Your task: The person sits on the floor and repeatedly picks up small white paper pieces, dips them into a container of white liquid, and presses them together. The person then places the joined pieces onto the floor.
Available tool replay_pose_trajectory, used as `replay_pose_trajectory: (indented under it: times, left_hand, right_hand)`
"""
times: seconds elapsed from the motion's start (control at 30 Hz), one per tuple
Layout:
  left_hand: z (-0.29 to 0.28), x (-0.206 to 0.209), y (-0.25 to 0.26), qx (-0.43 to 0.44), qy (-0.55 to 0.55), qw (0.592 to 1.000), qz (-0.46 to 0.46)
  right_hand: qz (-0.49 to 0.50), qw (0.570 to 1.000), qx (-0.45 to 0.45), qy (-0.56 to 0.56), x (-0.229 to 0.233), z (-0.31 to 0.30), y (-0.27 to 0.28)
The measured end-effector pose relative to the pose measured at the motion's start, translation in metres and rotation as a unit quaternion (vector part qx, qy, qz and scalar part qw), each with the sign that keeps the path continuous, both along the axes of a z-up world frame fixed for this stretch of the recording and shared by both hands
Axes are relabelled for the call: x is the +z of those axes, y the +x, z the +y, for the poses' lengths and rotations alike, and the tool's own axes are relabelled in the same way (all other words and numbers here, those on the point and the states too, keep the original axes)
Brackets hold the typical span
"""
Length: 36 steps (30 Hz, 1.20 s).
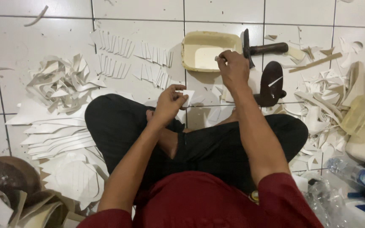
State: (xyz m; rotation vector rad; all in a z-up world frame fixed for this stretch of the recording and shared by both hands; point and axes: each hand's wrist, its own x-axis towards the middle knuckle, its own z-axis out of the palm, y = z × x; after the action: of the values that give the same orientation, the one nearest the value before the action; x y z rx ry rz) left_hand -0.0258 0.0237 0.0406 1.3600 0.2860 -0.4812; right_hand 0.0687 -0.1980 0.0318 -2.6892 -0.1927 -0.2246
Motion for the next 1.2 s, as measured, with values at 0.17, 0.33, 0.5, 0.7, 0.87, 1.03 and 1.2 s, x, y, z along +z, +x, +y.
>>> replay_pose_trajectory:
  times: [0.17,0.33,0.5,0.7,0.87,1.03,1.2]
  left_hand:
    - [-0.003,-0.004,0.005,-0.015,0.036,0.999,0.013]
    - [-0.004,-0.010,0.006,-0.013,0.037,0.999,0.017]
    - [-0.007,-0.002,0.008,-0.036,0.076,0.996,0.008]
    - [-0.006,0.010,0.012,-0.015,0.099,0.995,-0.012]
    - [-0.009,-0.011,0.013,-0.008,0.087,0.996,-0.022]
    - [-0.009,-0.007,0.011,-0.011,0.051,0.998,-0.046]
    - [-0.012,-0.010,0.011,-0.008,0.017,0.999,-0.051]
  right_hand:
    - [0.109,0.983,0.021,-0.148,-0.049,-0.017,0.036]
    - [0.129,0.966,0.022,-0.222,-0.073,-0.023,0.047]
    - [0.148,0.973,0.022,-0.177,-0.063,-0.022,0.048]
    - [0.115,0.989,0.005,-0.093,0.008,-0.008,0.018]
    - [0.007,0.995,0.044,0.091,0.041,0.010,-0.038]
    - [-0.060,0.979,0.088,0.176,0.028,0.028,-0.089]
    - [-0.031,0.971,0.090,0.220,0.045,0.051,-0.107]
